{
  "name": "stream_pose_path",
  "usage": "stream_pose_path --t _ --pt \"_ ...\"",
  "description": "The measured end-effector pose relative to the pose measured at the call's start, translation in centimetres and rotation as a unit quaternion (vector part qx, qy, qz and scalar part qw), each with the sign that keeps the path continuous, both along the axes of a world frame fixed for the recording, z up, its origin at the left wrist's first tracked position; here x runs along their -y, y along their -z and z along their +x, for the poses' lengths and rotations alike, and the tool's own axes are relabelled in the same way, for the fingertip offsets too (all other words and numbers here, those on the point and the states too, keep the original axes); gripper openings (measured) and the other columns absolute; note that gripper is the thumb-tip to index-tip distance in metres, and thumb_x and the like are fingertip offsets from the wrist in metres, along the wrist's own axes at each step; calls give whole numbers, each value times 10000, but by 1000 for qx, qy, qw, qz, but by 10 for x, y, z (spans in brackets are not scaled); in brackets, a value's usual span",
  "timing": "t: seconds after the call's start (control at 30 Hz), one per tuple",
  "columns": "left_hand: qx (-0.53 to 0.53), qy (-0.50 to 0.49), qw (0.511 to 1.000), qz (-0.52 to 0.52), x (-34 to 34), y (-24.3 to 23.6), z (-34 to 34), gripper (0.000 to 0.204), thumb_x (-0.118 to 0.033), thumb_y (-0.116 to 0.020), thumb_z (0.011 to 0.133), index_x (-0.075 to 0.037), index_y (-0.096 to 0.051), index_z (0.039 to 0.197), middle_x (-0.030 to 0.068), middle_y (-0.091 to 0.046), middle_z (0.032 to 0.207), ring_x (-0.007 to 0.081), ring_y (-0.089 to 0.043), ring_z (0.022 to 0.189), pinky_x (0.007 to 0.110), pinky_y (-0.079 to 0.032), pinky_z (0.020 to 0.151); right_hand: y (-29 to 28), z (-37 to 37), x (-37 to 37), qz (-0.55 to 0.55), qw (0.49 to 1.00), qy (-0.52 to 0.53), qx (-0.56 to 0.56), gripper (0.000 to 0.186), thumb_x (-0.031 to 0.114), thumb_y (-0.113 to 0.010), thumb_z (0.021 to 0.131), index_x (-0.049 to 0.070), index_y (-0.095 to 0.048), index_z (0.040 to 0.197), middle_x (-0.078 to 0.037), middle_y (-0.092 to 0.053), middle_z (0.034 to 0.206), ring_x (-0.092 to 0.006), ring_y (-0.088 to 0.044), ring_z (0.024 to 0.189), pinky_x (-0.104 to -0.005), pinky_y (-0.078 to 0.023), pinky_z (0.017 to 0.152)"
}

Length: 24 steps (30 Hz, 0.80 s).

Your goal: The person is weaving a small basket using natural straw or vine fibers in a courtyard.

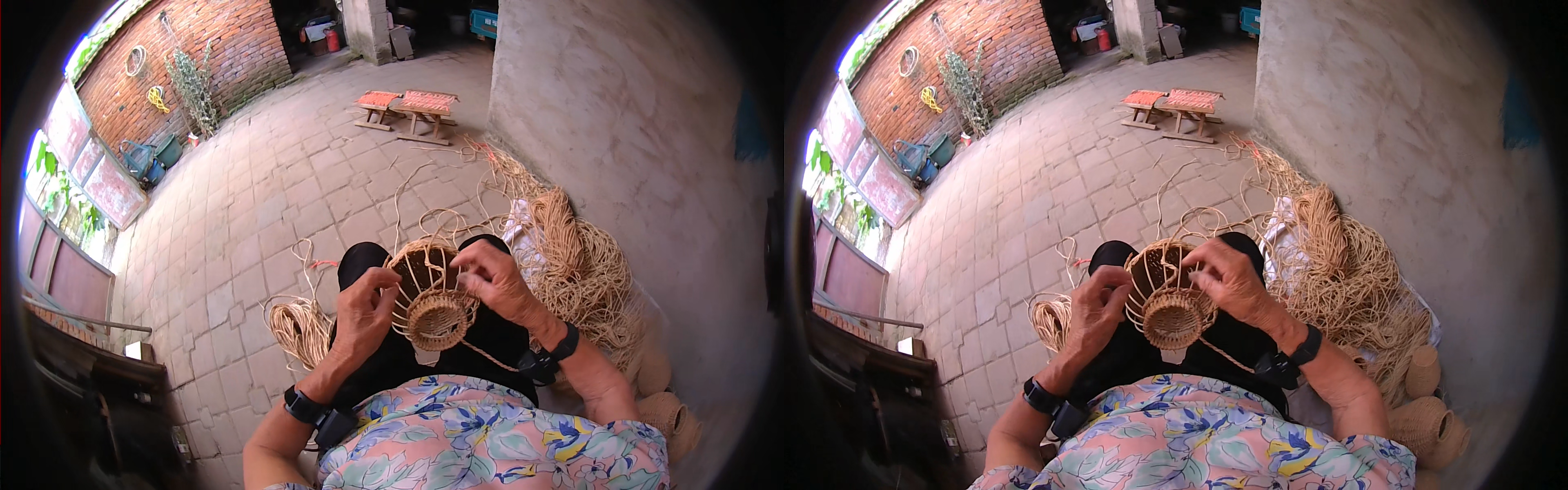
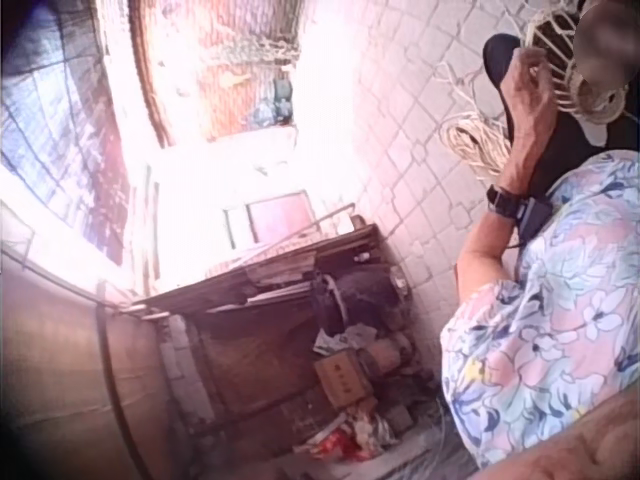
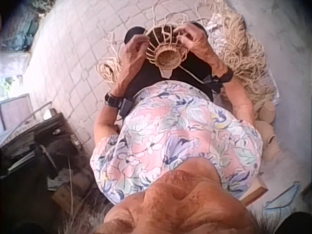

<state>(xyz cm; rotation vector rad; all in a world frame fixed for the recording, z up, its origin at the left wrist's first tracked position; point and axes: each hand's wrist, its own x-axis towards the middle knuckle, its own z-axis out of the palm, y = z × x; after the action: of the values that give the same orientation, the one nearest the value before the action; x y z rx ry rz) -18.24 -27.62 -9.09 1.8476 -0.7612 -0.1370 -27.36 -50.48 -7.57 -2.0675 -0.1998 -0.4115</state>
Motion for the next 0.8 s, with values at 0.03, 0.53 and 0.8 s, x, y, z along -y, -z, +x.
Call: stream_pose_path --t 0.03,0.53,0.8 --pt "-5 48 999 2 4 -4 1 163 -39 -561 922 -34 -578 1084 37 -624 834 50 -581 627 208 -472 489 8 -1 6 36 998 56 7 139 -48 -611 814 15 -602 938 -69 -565 834 -125 -562 692 -260 -459 615" --pt "-430 7 884 -182 -4 51 -9 163 -123 -566 866 -50 -575 1011 16 -596 797 77 -536 537 190 -432 535 24 -15 10 114 976 -23 -181 218 212 -543 950 1 -578 992 -99 -647 762 -188 -640 643 -294 -504 586" --pt "-439 32 881 -175 -9 48 -33 127 -148 -553 897 -56 -580 981 20 -626 856 90 -560 581 209 -461 603 2 76 -5 -325 927 146 -114 464 468 -596 868 13 -685 845 -158 -683 899 -290 -644 924 -407 -478 750"
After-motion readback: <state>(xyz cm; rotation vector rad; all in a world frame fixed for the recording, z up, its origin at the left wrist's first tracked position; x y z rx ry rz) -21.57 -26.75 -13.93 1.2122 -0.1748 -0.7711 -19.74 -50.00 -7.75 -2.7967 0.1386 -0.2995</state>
